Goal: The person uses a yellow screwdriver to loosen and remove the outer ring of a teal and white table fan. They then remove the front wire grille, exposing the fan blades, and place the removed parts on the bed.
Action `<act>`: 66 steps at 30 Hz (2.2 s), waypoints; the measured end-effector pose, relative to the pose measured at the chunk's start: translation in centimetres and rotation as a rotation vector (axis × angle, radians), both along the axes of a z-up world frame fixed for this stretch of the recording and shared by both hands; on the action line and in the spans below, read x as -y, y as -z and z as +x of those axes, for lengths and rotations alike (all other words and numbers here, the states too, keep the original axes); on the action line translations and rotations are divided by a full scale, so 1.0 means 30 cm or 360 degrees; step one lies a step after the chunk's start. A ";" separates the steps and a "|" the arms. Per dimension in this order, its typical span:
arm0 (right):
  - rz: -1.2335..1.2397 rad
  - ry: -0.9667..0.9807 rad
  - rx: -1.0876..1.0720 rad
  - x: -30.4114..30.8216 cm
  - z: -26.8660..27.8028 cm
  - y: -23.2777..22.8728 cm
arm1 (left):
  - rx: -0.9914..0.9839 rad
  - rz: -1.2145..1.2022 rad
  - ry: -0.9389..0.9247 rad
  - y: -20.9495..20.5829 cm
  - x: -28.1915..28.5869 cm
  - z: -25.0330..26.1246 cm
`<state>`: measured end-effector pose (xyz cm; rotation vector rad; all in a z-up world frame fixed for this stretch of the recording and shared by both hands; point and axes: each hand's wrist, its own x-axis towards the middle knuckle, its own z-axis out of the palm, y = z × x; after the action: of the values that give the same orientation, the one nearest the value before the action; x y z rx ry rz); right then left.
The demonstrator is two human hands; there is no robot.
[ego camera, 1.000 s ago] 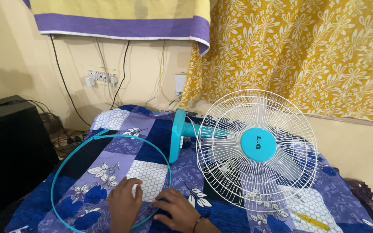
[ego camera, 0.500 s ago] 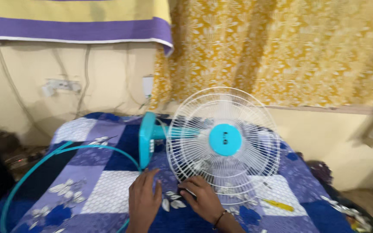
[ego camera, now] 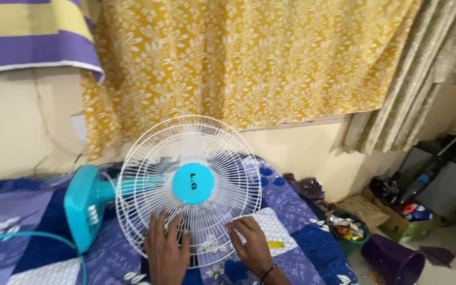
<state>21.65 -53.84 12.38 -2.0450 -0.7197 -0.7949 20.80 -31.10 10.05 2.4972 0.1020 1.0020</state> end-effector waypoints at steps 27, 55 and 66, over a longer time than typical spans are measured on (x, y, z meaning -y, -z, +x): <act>0.1756 0.0131 -0.1378 0.006 0.299 0.185 | 0.0936 -0.1284 -0.0622 0.340 -0.425 0.180; 0.2015 0.0377 -0.1142 -0.152 0.431 0.130 | 0.0359 -0.0908 -0.0776 0.228 -0.578 0.252; 0.1953 0.0323 -0.0952 -0.158 0.608 0.165 | 0.0543 -0.0784 -0.0693 0.232 -0.605 0.372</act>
<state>39.89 -49.11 7.41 -1.0847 0.3103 -0.4652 31.96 -12.96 3.09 1.8638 0.7162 1.3634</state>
